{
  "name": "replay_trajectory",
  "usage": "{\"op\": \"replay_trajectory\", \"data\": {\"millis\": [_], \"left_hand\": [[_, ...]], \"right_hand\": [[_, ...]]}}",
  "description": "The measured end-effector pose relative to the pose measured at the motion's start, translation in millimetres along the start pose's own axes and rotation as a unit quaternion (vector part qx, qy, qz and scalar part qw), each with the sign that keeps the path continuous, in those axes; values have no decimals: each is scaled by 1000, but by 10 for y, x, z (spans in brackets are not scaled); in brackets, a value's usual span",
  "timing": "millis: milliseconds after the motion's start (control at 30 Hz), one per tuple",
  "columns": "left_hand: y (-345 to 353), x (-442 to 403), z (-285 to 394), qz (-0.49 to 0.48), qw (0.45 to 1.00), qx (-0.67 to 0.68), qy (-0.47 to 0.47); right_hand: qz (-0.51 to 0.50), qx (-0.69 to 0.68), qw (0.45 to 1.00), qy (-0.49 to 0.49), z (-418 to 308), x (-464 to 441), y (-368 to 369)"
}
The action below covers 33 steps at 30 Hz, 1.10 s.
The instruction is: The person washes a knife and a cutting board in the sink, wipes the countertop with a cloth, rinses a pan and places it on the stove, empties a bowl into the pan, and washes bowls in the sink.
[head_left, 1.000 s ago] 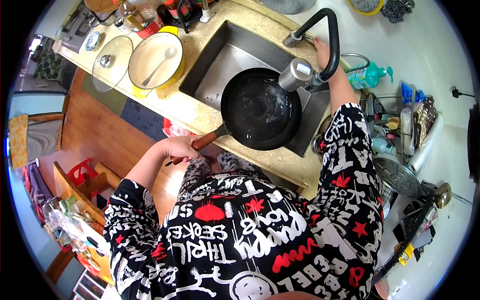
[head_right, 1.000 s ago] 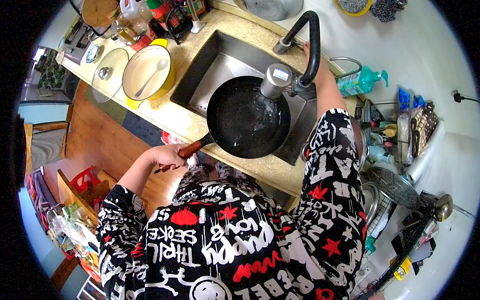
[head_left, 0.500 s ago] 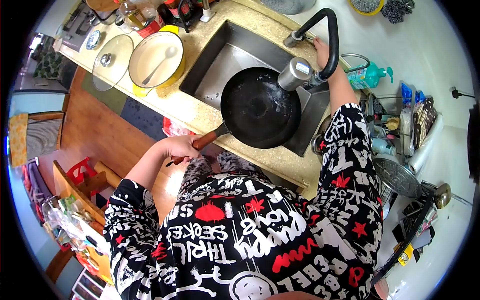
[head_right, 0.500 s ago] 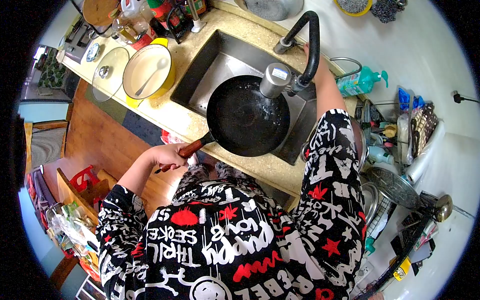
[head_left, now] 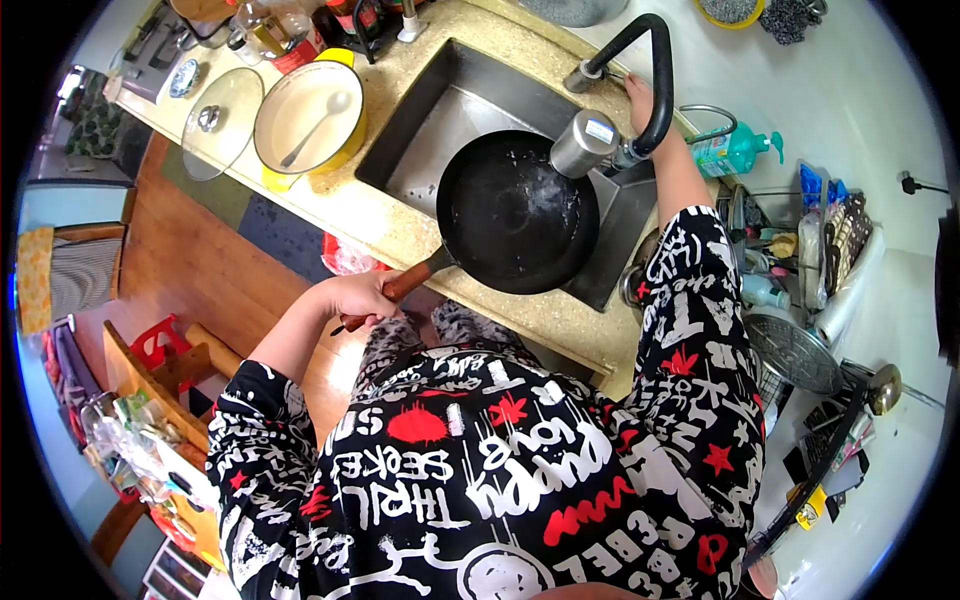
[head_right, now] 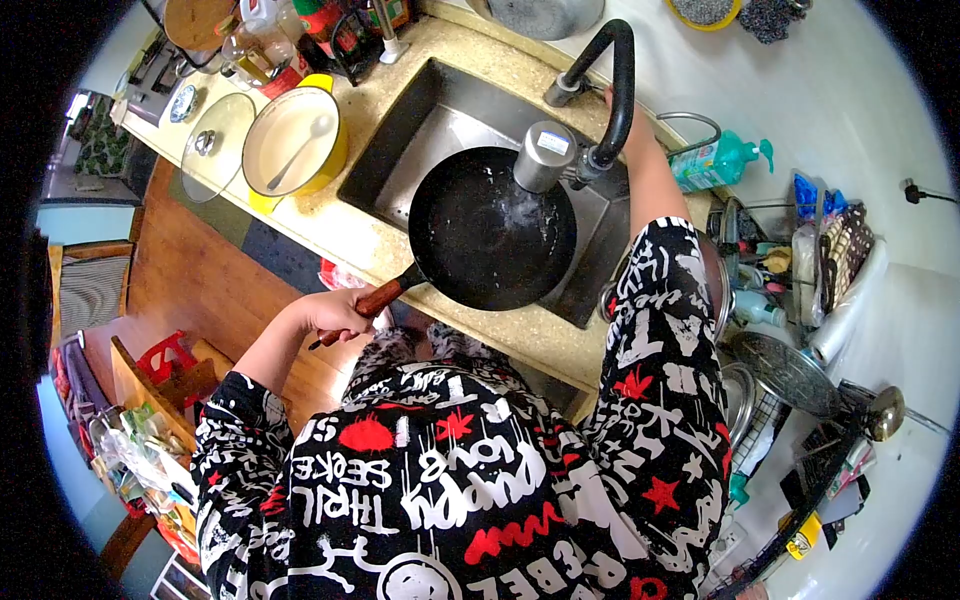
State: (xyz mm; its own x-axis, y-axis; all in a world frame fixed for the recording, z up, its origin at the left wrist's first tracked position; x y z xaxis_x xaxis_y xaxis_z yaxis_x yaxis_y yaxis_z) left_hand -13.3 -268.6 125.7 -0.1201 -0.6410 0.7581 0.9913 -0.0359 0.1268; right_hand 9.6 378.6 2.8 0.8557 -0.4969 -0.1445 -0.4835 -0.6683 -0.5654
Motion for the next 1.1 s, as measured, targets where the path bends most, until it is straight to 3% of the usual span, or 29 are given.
{"op": "replay_trajectory", "data": {"millis": [167,667,767,867,967,1100], "left_hand": [[30,-26,-54,-2,1000,10,0],[73,-66,-127,8,1000,-14,8],[73,-69,-136,5,1000,-5,9],[80,-62,-126,4,1000,-1,3],[94,-74,-140,7,1000,7,5],[101,-63,-112,10,1000,3,8]], "right_hand": [[3,3,1000,7,-16,5,-15],[-10,81,992,-99,8,-3,-11],[-2,34,999,-24,-52,20,-6],[-8,42,999,-15,7,-12,-2],[-20,85,993,-75,100,-1,-30],[-17,70,997,-34,57,-21,-16]]}}
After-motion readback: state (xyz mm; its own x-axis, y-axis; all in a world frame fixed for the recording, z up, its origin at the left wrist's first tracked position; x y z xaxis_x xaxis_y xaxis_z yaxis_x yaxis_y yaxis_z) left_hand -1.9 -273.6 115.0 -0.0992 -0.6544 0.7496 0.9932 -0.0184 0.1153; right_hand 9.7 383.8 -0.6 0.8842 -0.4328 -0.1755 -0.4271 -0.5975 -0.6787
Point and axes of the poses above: each hand's wrist, its own x-axis away from the middle knuckle, its own y-axis out of the palm, z = x × y, the point moved 1 cm from there along -x, towards the middle knuckle, and after that the axes turned 11 degrees about -x, right-handed, at the moved point
